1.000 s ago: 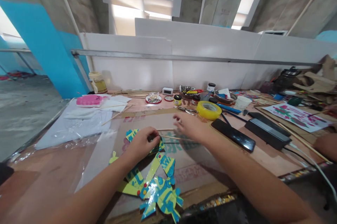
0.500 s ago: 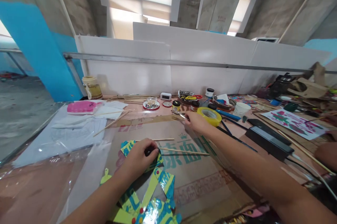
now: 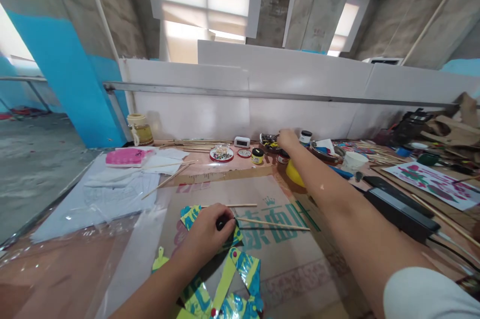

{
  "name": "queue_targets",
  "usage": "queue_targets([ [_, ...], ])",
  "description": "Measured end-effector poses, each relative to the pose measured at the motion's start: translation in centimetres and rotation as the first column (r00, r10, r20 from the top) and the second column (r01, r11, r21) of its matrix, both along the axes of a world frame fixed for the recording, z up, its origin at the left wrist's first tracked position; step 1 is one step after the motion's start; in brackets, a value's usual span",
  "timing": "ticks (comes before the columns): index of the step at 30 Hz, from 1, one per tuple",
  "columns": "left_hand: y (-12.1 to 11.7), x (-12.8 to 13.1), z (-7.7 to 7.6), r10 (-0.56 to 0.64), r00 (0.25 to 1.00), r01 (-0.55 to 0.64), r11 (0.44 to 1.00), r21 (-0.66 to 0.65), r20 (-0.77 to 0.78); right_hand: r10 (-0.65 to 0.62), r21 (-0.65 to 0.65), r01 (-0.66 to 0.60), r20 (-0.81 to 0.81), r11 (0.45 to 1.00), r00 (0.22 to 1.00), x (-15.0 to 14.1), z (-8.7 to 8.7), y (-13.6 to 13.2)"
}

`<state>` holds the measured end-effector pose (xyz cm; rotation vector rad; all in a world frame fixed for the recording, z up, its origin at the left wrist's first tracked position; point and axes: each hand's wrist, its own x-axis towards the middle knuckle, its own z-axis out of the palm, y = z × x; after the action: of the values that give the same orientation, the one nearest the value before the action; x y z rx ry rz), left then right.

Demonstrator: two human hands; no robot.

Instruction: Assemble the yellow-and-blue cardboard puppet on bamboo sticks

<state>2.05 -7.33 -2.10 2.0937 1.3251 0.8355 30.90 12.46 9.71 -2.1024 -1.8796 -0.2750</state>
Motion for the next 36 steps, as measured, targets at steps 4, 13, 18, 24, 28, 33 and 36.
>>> queue_targets([
  [4,-0.1,0.0,0.1,-0.029,0.999,0.028,0.999,0.015,0.017,0.173,0.039,-0.170,-0.116,0.985,0.978,-1.6,-1.0,-3.4],
  [13,0.4,-0.9,0.3,-0.010,0.996,0.026,0.983,0.180,-0.087,0.667,-0.012,-0.719,-0.364,0.695,0.650,-8.8,-8.3,-16.6],
  [18,0.6,-1.4,0.2,0.017,0.984,0.035,0.957,0.287,-0.176,0.685,0.012,-0.747,-0.408,0.664,0.603,-10.8,-9.9,-18.4],
  [24,0.4,-1.5,0.6,0.009,0.984,0.051,0.945,0.322,-0.180,0.672,0.093,-0.703,-0.404,0.705,0.621,-11.1,-10.6,-19.4],
  [28,-0.2,-1.2,1.1,-0.023,0.978,0.100,0.923,0.371,-0.207,0.703,0.153,-0.715,-0.404,0.683,0.585,-10.3,-10.8,-20.2],
  [33,-0.6,-0.9,1.0,-0.048,0.950,0.189,0.876,0.444,-0.310,0.730,0.127,-0.750,-0.382,0.649,0.567,-9.5,-10.7,-20.4],
  [36,-0.5,-0.9,0.7,-0.043,0.944,0.197,0.868,0.455,-0.328,0.734,0.100,-0.759,-0.361,0.644,0.575,-9.4,-10.5,-20.5],
])
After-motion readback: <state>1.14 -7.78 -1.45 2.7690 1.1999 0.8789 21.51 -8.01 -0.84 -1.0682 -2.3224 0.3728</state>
